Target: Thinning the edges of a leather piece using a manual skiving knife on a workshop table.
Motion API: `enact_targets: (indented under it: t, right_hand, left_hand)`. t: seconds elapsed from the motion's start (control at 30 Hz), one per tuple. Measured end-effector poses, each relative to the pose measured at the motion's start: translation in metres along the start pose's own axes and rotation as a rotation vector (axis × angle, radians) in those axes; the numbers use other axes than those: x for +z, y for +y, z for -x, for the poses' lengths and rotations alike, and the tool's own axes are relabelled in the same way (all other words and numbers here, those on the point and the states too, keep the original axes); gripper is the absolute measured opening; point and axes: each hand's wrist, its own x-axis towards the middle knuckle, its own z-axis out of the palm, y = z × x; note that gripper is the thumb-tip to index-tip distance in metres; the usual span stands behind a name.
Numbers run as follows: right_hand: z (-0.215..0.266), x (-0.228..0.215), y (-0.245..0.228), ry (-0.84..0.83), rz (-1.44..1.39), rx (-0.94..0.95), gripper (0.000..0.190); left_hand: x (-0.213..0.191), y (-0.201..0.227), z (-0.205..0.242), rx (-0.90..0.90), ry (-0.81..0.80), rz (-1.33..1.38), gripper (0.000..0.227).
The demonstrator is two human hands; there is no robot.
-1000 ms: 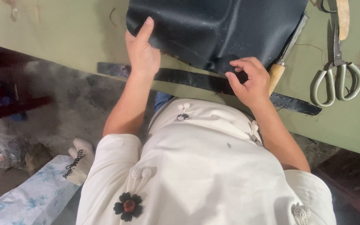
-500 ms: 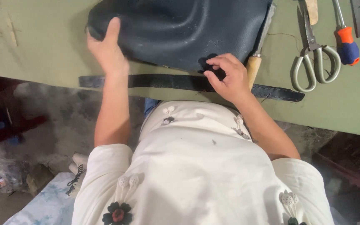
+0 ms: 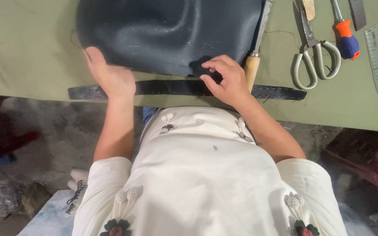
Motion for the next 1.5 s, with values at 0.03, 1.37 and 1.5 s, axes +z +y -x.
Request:
enact_targets:
  t: [0.03, 1.37, 1.5]
  right_hand:
    - [0.002, 0.0, 0.0, 0.0, 0.005, 0.005, 0.022]
    - [-0.001, -0.007, -0.004, -0.041, 0.093, 0.23, 0.058]
    - [0.001, -0.015, -0.025, -0.368, 0.0, -0.145, 0.052]
  left_hand:
    - [0.01, -0.003, 0.004, -0.007, 0.0, 0.004, 0.062]
    - [0.111, -0.025, 0.063, -1.077, -0.265, -0.848, 0.076]
    - [0.133, -0.016, 0.052, -1.283, -0.111, -0.787, 0.061]
